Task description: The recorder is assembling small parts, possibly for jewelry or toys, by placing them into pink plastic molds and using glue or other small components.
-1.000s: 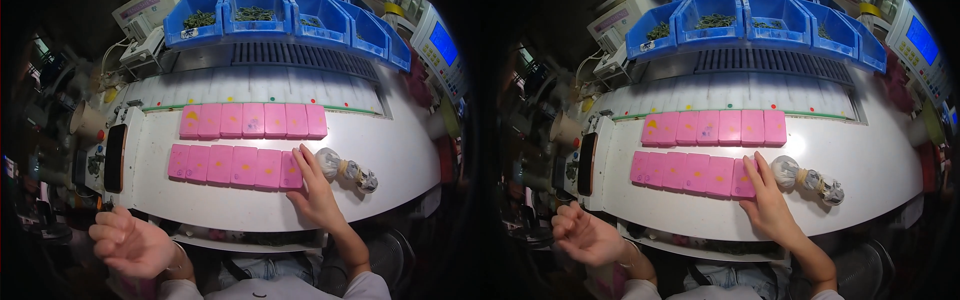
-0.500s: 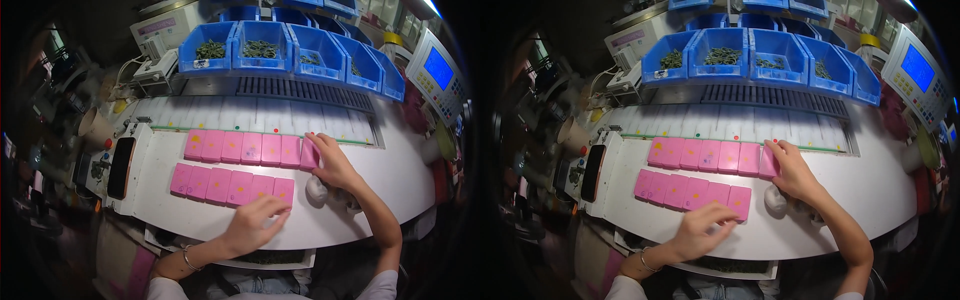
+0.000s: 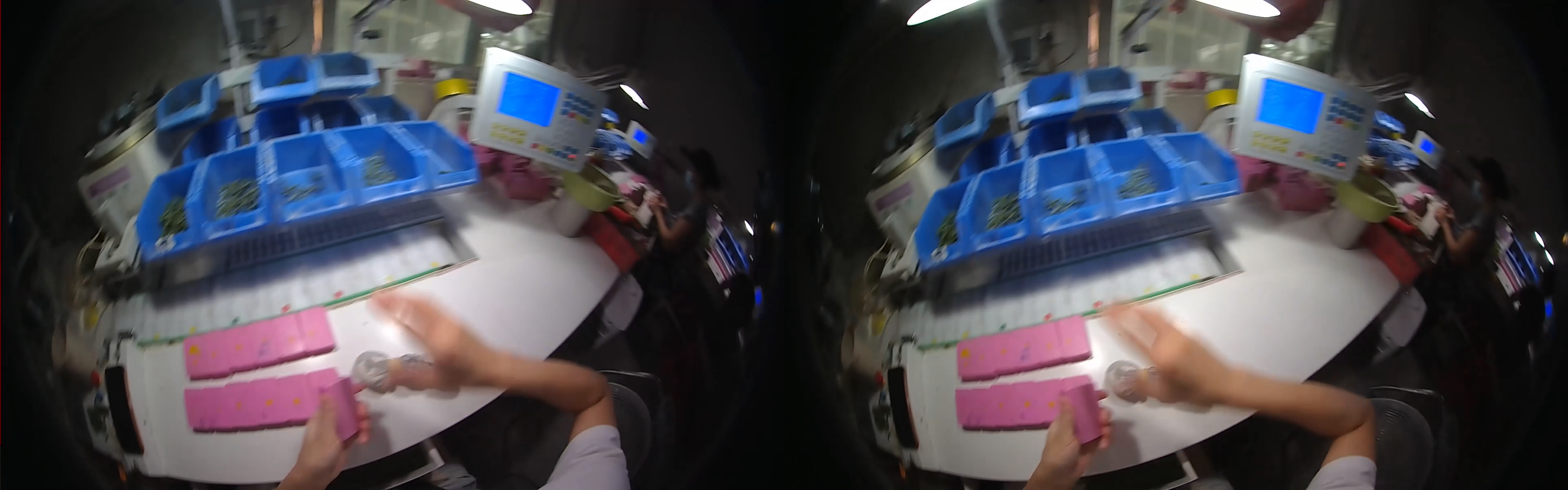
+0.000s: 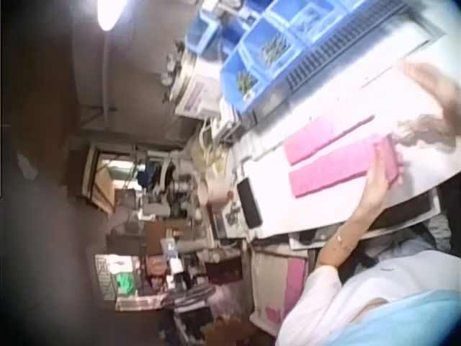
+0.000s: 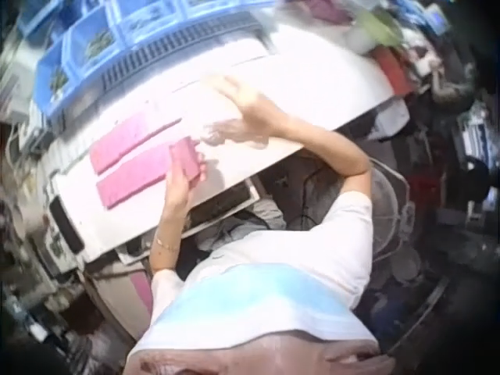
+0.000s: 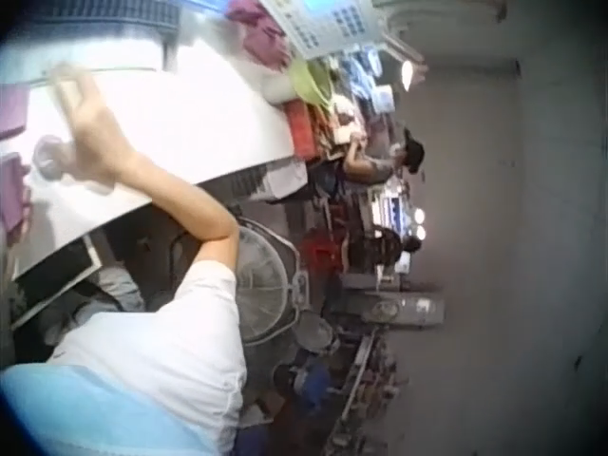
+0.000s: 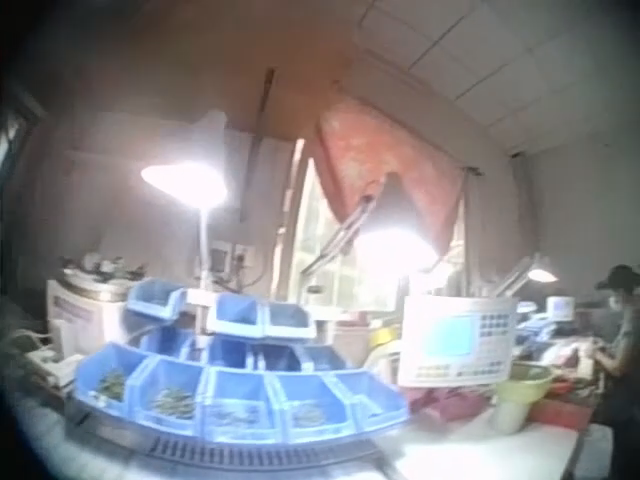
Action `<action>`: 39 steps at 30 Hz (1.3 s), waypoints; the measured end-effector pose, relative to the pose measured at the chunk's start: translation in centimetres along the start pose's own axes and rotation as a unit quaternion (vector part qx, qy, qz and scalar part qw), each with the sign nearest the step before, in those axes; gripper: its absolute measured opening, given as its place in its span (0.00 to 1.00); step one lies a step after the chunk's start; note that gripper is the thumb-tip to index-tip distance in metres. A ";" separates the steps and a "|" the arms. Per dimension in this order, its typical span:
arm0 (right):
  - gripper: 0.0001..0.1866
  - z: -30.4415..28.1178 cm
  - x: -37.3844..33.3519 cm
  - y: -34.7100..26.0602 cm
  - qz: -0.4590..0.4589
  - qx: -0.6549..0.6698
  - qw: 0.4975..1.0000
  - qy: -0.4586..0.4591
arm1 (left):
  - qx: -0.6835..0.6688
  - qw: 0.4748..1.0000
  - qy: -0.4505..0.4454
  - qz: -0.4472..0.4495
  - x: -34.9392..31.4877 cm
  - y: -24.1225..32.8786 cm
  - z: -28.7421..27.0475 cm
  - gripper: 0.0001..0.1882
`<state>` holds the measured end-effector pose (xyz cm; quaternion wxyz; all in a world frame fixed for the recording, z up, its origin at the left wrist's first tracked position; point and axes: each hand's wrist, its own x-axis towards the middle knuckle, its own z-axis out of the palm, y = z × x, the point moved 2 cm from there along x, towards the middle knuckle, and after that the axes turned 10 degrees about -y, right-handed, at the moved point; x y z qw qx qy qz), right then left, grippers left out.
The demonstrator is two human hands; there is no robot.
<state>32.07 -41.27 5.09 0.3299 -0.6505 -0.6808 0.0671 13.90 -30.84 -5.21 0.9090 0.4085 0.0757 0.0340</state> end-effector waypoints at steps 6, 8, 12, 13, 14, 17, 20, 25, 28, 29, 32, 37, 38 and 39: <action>0.35 -26.5 -7.3 18.6 0.187 -0.344 0.744 0.541 | 0.053 0.996 0.068 0.017 -0.3 0.5 2.7 0.33; 0.35 -31.8 -9.8 22.5 0.228 -0.336 0.729 0.550 | 0.071 0.994 0.081 0.017 0.2 0.4 2.8 0.34; 0.31 -31.4 -8.2 22.9 0.143 -0.352 0.722 0.579 | 0.089 0.992 0.089 0.009 0.3 0.1 2.8 0.34; 0.27 -27.2 -5.2 19.4 0.127 -0.431 0.693 0.565 | 0.105 0.989 0.106 0.007 -0.2 0.2 2.7 0.34; 0.23 -23.1 -3.2 16.4 0.062 -0.387 0.761 0.517 | 0.119 0.986 0.120 0.004 -0.5 0.1 2.6 0.34; 0.24 -8.3 -2.5 5.8 0.015 -0.038 0.986 0.160 | 0.144 0.984 0.099 0.027 -0.2 -0.8 2.7 0.34; 0.36 4.6 -3.5 -1.6 -0.104 0.003 0.994 -0.016 | 0.148 0.983 0.109 -0.007 -0.1 -1.6 1.9 0.33; 0.35 9.1 -2.8 -4.6 -0.112 -0.004 0.993 0.027 | 0.146 0.980 0.117 0.067 -1.5 -2.3 1.3 0.32; 0.27 8.8 -2.9 -5.4 -0.115 -0.050 0.987 0.095 | 0.107 0.978 0.118 0.131 -1.3 -1.2 2.8 0.27; 0.26 8.8 -3.1 -5.4 -0.112 -0.069 0.983 0.128 | 0.030 0.986 0.113 0.119 -1.2 -1.3 3.0 0.27; 0.22 10.3 -4.1 -5.5 -0.110 -0.149 0.966 0.178 | -0.049 0.988 0.114 0.097 -0.8 -0.3 3.8 0.29; 0.16 9.7 -4.9 -7.4 -0.101 -0.047 0.986 0.123 | -0.077 0.986 0.133 0.063 -0.8 0.9 2.2 0.35; 0.16 9.0 -4.8 -7.6 -0.099 -0.036 0.987 0.119 | -0.034 0.986 0.141 0.078 -1.0 1.0 1.7 0.34; 0.16 8.4 -4.2 -7.4 -0.056 0.028 0.997 0.042 | 0.011 0.985 0.148 0.093 -1.2 1.0 1.3 0.34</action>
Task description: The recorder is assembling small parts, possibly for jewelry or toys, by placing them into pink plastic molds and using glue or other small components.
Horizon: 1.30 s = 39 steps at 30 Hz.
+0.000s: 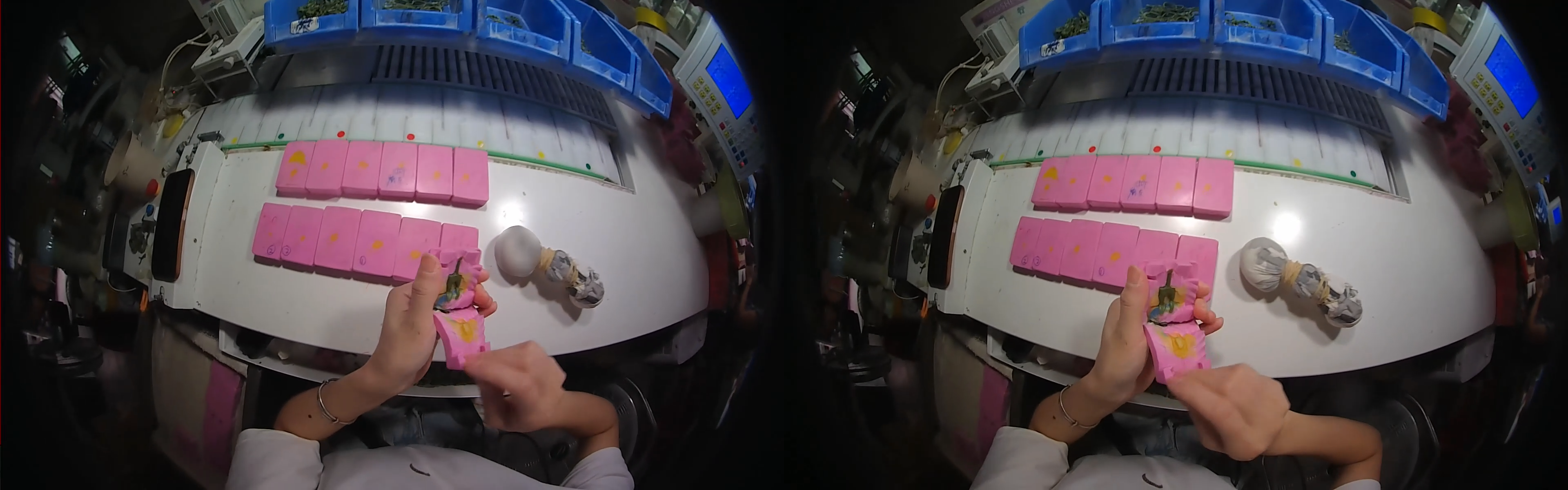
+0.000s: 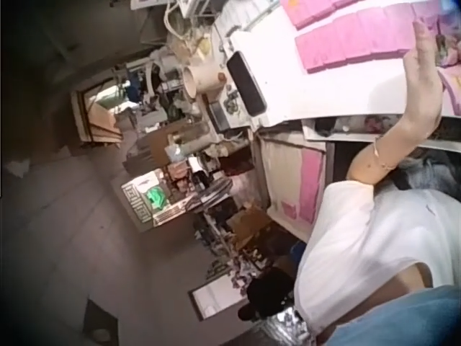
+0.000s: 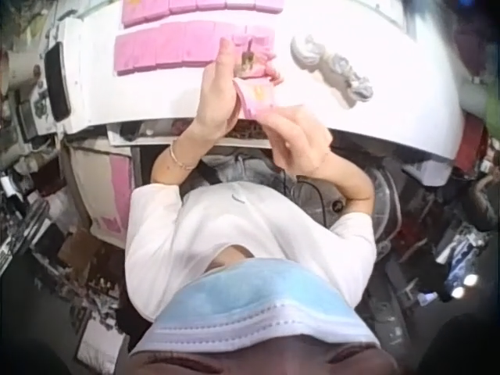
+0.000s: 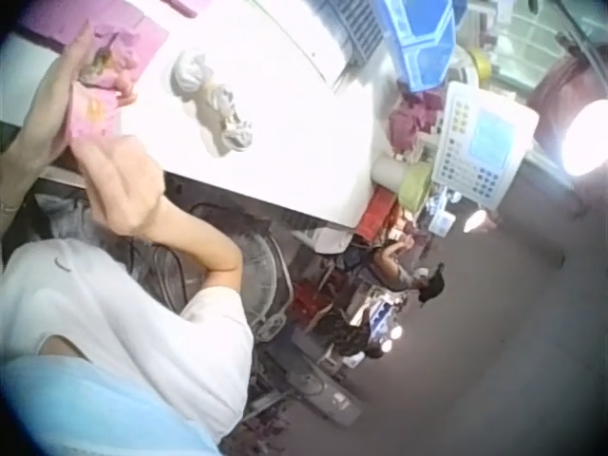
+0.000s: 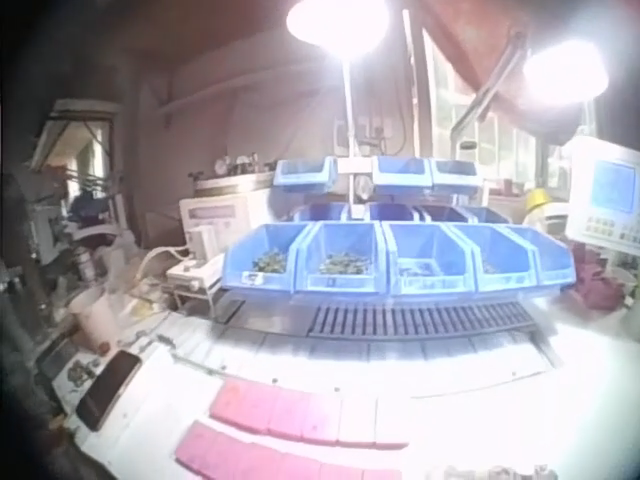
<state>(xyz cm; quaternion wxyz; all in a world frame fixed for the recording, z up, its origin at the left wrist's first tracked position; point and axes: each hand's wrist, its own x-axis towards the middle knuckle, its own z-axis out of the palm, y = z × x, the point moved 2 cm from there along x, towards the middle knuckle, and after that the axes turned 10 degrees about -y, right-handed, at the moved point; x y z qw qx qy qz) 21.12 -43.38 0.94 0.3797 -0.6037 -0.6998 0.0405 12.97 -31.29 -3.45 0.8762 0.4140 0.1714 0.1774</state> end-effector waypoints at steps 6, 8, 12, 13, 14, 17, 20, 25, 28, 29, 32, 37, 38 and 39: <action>0.16 0.3 3.8 1.0 0.169 0.093 0.981 0.031 | 0.155 0.983 0.051 0.085 -1.5 0.5 0.2 0.29; 0.15 0.6 3.8 0.9 0.123 0.036 0.992 -0.006 | 0.218 0.970 0.056 0.087 -1.6 0.0 -0.2 0.28; 0.13 2.1 3.1 1.0 0.127 0.055 0.990 0.023 | 0.263 0.958 0.068 0.095 -2.0 -0.8 -1.2 0.27; 0.12 2.3 2.9 1.0 0.133 0.062 0.989 0.026 | 0.278 0.953 0.072 0.094 -2.1 -0.7 -1.3 0.27; 0.12 2.5 2.8 0.8 0.134 0.062 0.989 0.025 | 0.293 0.949 0.077 0.093 -2.2 -0.6 -1.3 0.27; 0.10 2.9 2.4 0.5 0.141 0.027 0.990 0.013 | 0.332 0.933 0.095 0.101 -2.6 -0.1 -1.5 0.26; 0.11 3.5 1.5 0.5 0.120 -0.001 0.992 -0.026 | 0.322 0.938 0.092 0.091 -2.8 -0.1 -1.5 0.25; 0.12 3.5 1.4 0.4 0.116 0.023 0.993 -0.026 | 0.335 0.933 0.068 0.107 -3.1 -0.4 -1.8 0.22; 0.11 3.7 1.1 0.2 0.135 0.023 0.990 -0.040 | 0.365 0.924 0.066 0.092 -3.5 -0.6 -2.0 0.20; 0.11 3.5 1.0 0.1 0.136 0.022 0.990 -0.040 | 0.386 0.916 0.068 0.081 -3.6 -0.6 -2.0 0.20; 0.10 2.9 0.6 0.4 0.178 0.081 0.976 -0.095 | 0.412 0.903 0.067 0.105 -3.9 -0.1 -2.4 0.20; 0.07 1.3 1.6 -0.2 0.170 0.019 0.975 -0.142 | 0.399 0.906 0.065 0.123 -4.0 0.5 -2.4 0.20; 0.07 1.3 2.1 -0.4 0.161 0.032 0.981 -0.103 | 0.395 0.908 0.065 0.122 -4.0 0.5 -2.5 0.20; 0.07 1.6 2.5 -0.4 0.161 0.029 0.981 -0.102 | 0.395 0.908 0.063 0.124 -3.9 0.4 -2.4 0.20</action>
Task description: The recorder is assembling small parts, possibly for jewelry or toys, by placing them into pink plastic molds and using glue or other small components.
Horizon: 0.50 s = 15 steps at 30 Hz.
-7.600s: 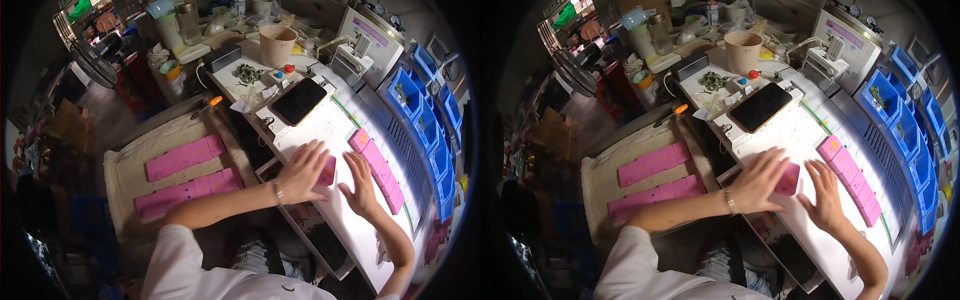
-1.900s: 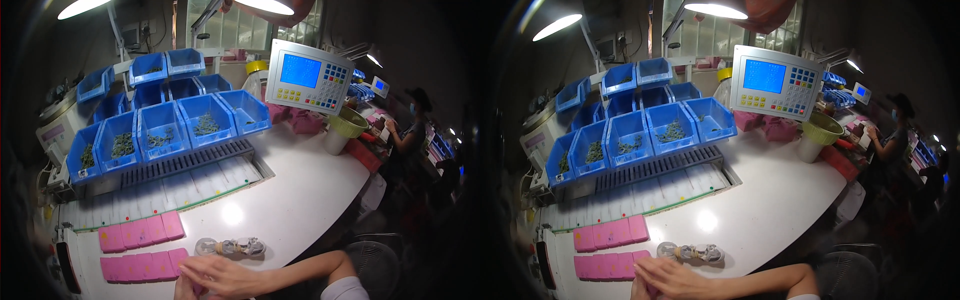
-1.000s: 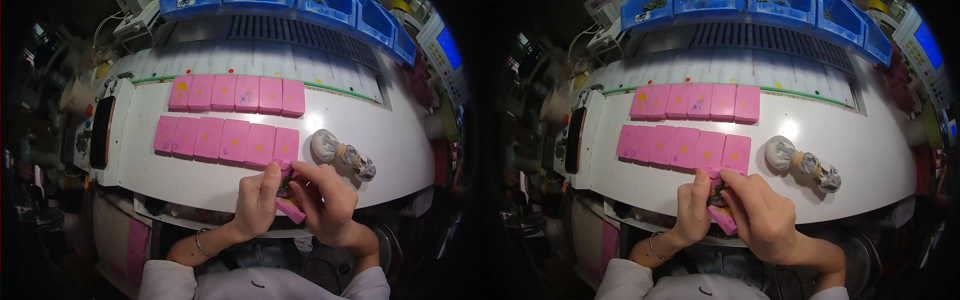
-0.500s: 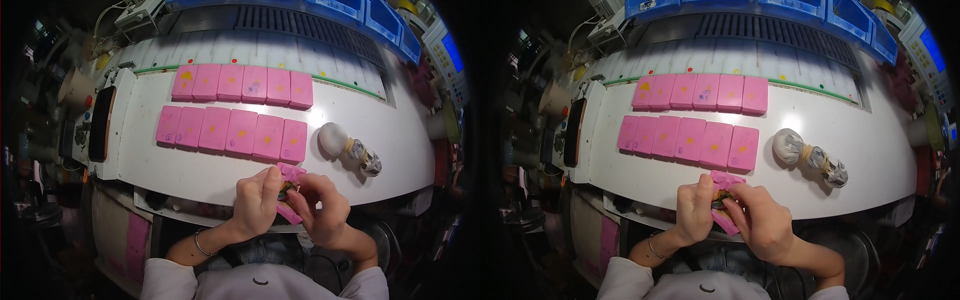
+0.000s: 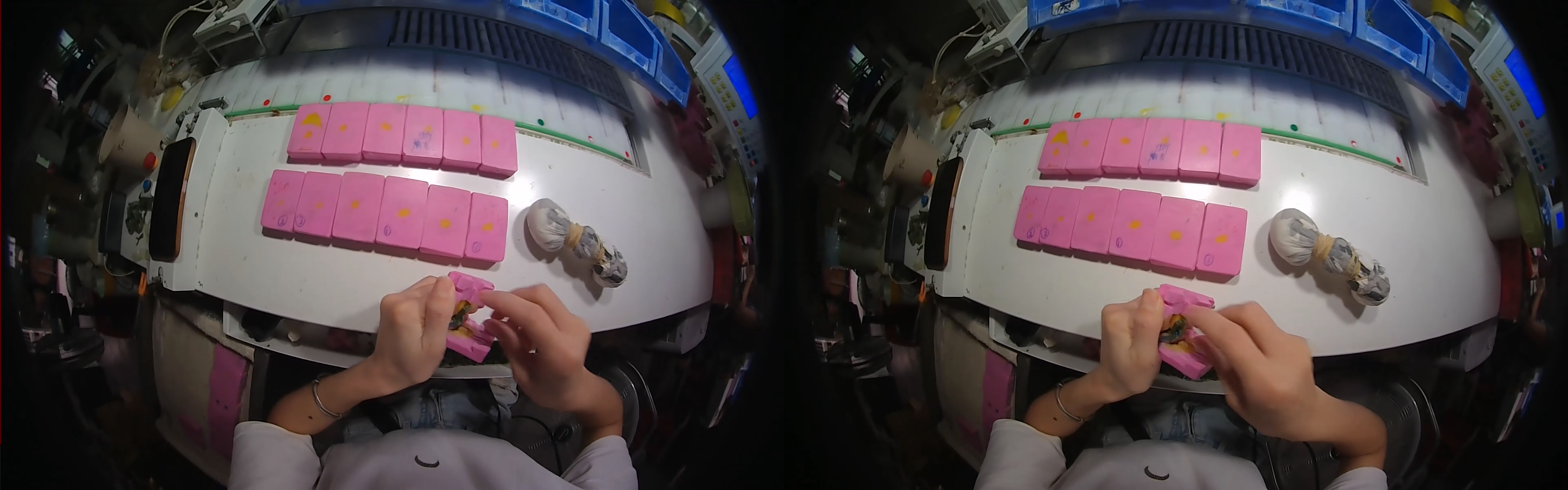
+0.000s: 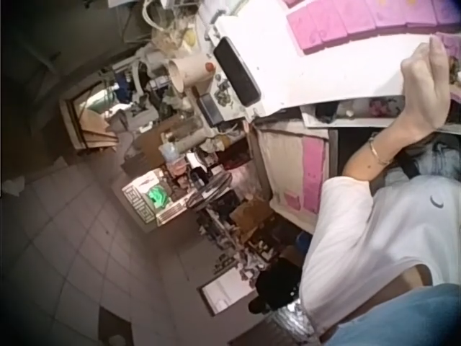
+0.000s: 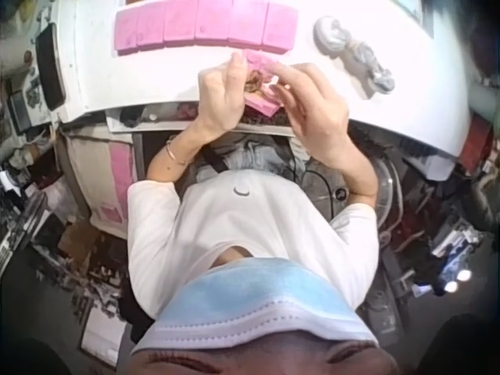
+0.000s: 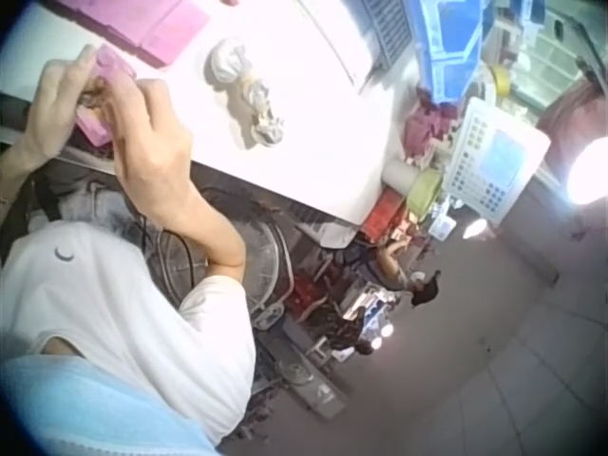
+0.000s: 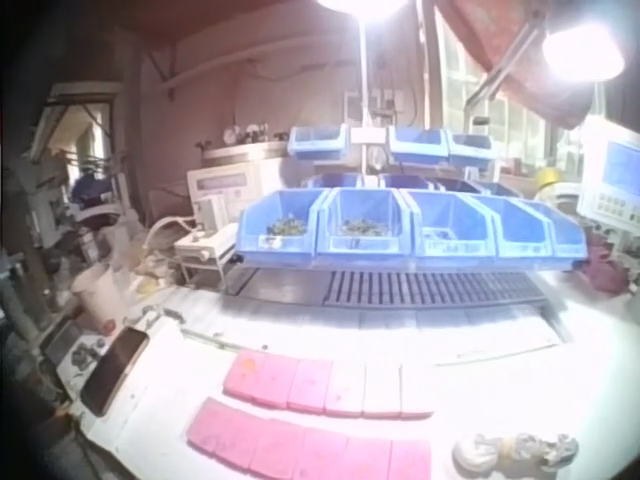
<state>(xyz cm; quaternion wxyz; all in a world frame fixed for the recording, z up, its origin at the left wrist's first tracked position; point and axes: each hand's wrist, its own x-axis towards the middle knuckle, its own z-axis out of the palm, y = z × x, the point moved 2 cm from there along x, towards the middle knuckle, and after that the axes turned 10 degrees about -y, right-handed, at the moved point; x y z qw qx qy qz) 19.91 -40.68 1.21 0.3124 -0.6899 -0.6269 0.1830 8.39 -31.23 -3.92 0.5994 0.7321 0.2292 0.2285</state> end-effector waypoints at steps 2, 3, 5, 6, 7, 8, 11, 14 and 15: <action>0.09 0.8 0.7 0.1 -0.029 0.050 0.998 -0.028 | 0.012 1.000 -0.005 0.011 -0.2 0.0 0.2 0.20; 0.09 0.9 0.8 0.1 -0.030 0.049 0.998 -0.027 | 0.013 1.000 -0.004 0.013 -0.2 0.0 0.1 0.20; 0.11 1.3 0.8 0.2 -0.020 0.049 0.997 -0.048 | -0.012 1.000 0.007 -0.021 -0.3 -0.3 -0.2 0.21; 0.11 1.5 0.7 0.3 -0.021 0.048 0.997 -0.049 | -0.013 1.000 0.008 -0.020 -0.3 -0.5 -0.3 0.21; 0.11 1.7 0.5 0.3 -0.025 0.063 0.997 -0.024 | -0.015 0.999 0.015 -0.024 -0.3 -0.6 -0.4 0.22; 0.12 2.0 0.2 0.3 -0.028 0.078 0.997 0.000 | -0.018 0.999 0.021 -0.029 -0.3 -0.7 -0.4 0.23; 0.11 2.9 -0.7 1.0 -0.041 0.197 0.973 0.113 | -0.089 0.994 0.031 -0.063 -0.4 -0.7 -0.7 0.24; 0.08 2.5 -0.2 1.7 0.028 0.425 0.894 0.142 | -0.182 0.979 -0.011 -0.089 0.2 -0.9 -1.1 0.23; 0.07 2.5 0.3 1.9 0.051 0.549 0.821 0.149 | -0.214 0.971 -0.063 -0.089 0.2 -1.9 -2.0 0.24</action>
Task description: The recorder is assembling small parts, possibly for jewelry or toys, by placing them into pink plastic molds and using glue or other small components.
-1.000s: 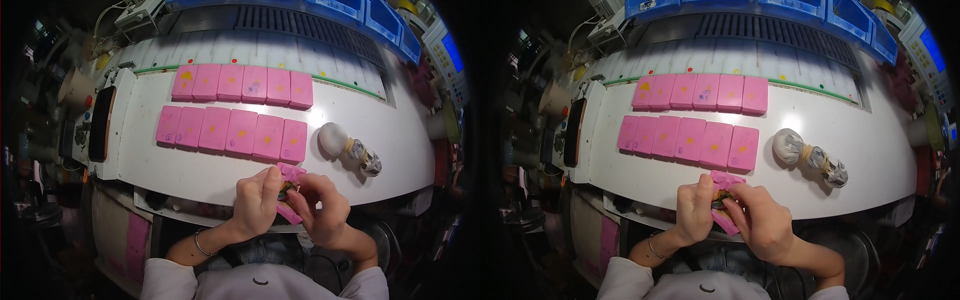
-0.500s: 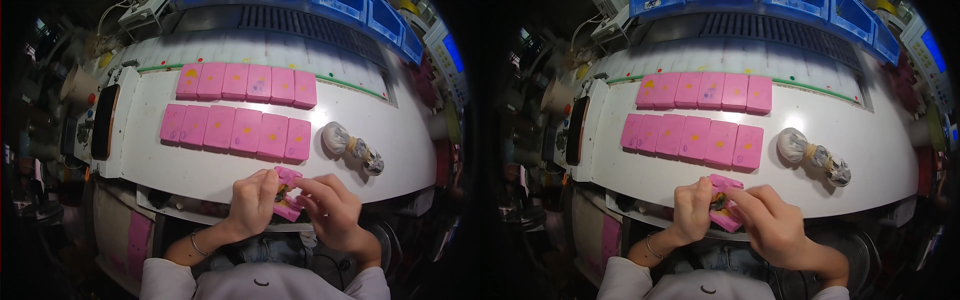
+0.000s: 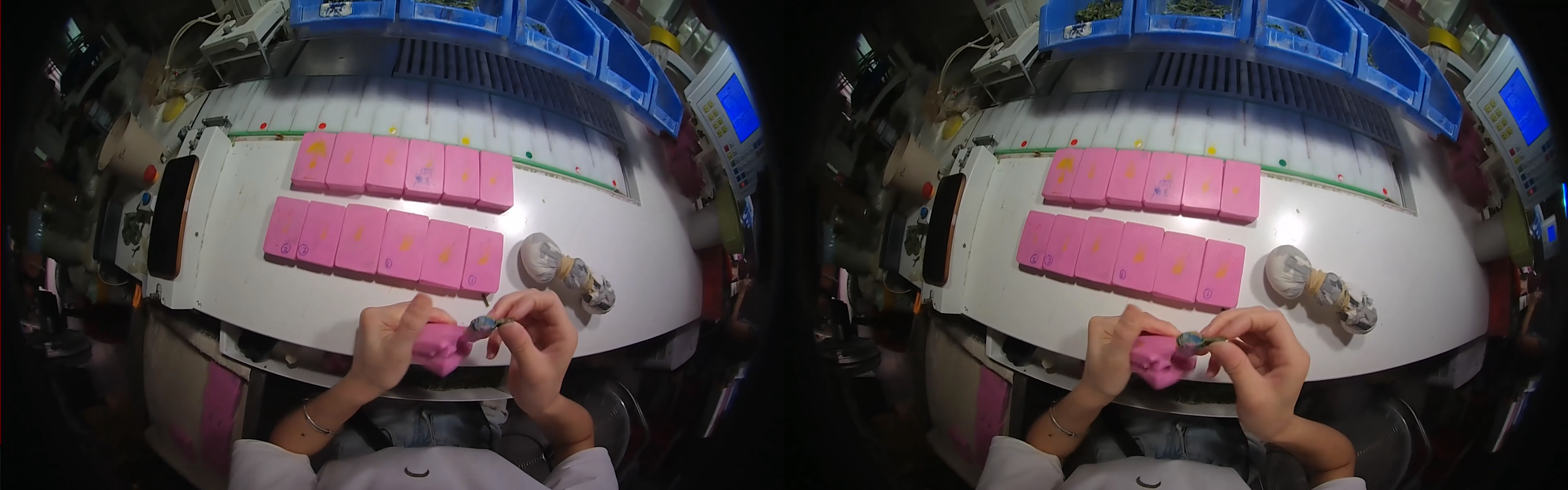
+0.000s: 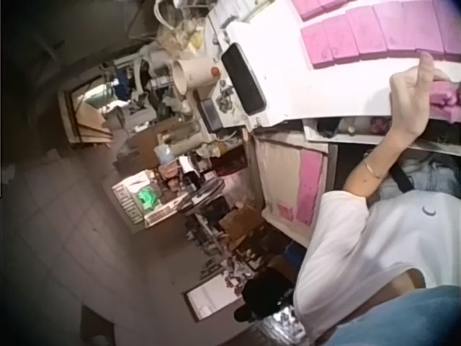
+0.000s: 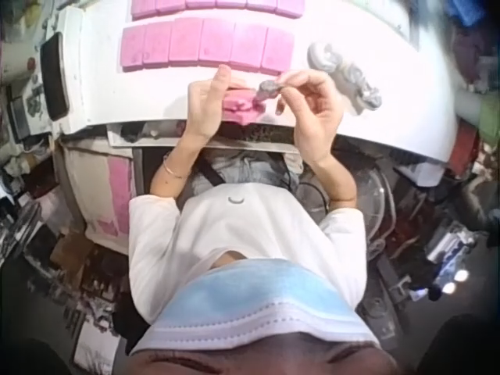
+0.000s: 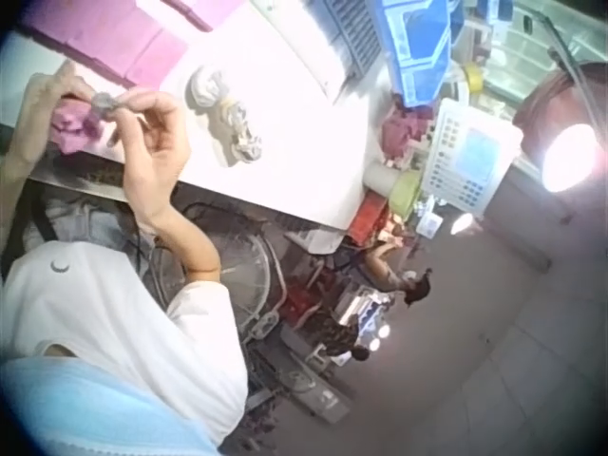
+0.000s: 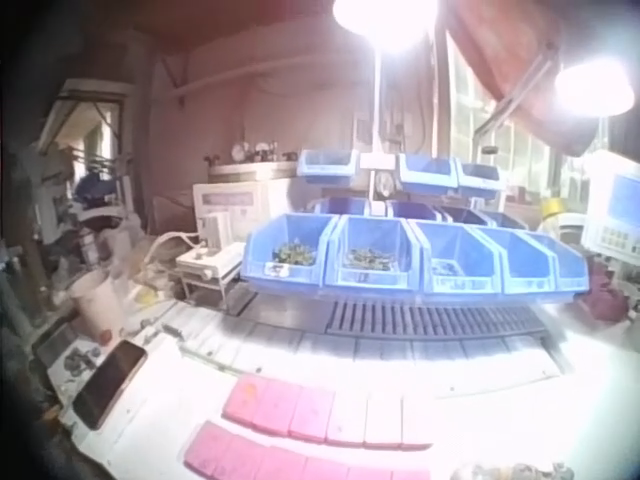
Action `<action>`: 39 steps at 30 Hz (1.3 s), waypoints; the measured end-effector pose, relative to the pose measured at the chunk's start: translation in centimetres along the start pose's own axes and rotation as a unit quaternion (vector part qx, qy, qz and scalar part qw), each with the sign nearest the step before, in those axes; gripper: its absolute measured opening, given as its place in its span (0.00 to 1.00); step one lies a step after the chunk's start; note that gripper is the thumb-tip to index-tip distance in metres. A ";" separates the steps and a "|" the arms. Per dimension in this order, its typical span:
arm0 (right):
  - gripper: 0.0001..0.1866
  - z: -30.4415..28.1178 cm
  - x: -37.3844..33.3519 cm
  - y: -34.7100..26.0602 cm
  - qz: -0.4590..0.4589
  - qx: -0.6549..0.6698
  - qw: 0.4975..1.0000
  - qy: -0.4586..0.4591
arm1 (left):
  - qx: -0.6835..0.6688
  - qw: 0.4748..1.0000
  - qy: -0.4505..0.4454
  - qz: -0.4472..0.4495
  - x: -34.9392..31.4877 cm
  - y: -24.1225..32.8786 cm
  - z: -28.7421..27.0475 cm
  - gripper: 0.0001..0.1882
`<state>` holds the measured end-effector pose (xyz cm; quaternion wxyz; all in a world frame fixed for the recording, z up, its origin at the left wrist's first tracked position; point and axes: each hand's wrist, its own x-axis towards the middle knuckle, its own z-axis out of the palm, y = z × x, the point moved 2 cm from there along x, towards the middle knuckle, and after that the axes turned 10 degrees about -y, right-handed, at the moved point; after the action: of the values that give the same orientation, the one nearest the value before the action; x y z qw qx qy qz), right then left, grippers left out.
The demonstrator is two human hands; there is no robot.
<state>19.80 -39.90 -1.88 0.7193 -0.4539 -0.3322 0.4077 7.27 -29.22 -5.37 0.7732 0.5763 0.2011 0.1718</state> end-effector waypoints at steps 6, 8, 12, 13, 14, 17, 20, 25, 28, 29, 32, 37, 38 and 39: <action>0.05 -0.1 2.5 0.1 0.162 0.114 0.980 -0.033 | -0.008 0.997 -0.052 0.056 0.6 2.0 0.0 0.14; 0.05 0.0 3.1 -0.1 0.194 0.126 0.971 -0.054 | 0.022 0.997 -0.052 0.045 0.6 2.2 -0.5 0.13; 0.05 -0.2 5.5 -0.2 0.260 0.122 0.951 -0.117 | -0.133 0.975 -0.176 -0.019 1.1 2.2 -2.0 0.12; 0.04 0.5 6.4 -0.8 0.276 0.116 0.944 -0.140 | -0.163 0.963 -0.215 -0.026 0.8 2.6 -2.3 0.13; 0.04 1.1 7.7 -1.3 0.262 0.110 0.946 -0.158 | -0.189 0.956 -0.222 -0.020 0.4 2.8 -2.6 0.14; 0.03 3.1 12.7 -2.0 0.261 -0.086 0.933 -0.233 | -0.201 0.959 -0.197 -0.012 -0.4 2.5 -3.9 0.15; 0.04 5.7 21.5 -3.3 0.085 -0.151 0.957 -0.231 | -0.073 0.992 -0.097 -0.035 -0.4 1.3 -4.2 0.16; 0.16 8.9 28.1 -7.0 -0.104 -0.189 0.974 -0.069 | 0.192 0.977 0.031 -0.091 -0.7 1.4 -2.9 0.15; 0.10 7.3 21.8 -4.7 -0.095 -0.379 0.898 -0.201 | 0.291 0.947 0.099 -0.090 -1.6 2.4 -3.6 0.15; 0.09 6.5 18.5 -3.9 -0.093 -0.409 0.869 -0.264 | 0.315 0.934 0.147 -0.076 -2.2 2.6 -4.0 0.15; 0.13 4.6 9.2 -3.7 -0.043 -0.456 0.790 -0.408 | 0.070 0.988 0.136 0.003 -1.3 1.3 -4.2 0.21; 0.15 2.5 4.2 -4.3 -0.029 -0.460 0.805 -0.373 | -0.125 0.992 0.019 -0.022 1.0 1.7 0.0 0.32; 0.14 2.0 3.8 -4.5 -0.065 -0.482 0.794 -0.364 | -0.126 0.991 0.017 -0.031 1.1 1.1 0.8 0.32; 0.14 1.5 3.0 -4.5 -0.059 -0.482 0.797 -0.360 | -0.101 0.995 0.022 0.004 1.1 0.8 1.9 0.32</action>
<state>21.13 -37.77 3.19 0.2590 -0.5417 -0.7469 0.2858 9.16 -30.02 -4.29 0.8224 0.4921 0.1971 0.2066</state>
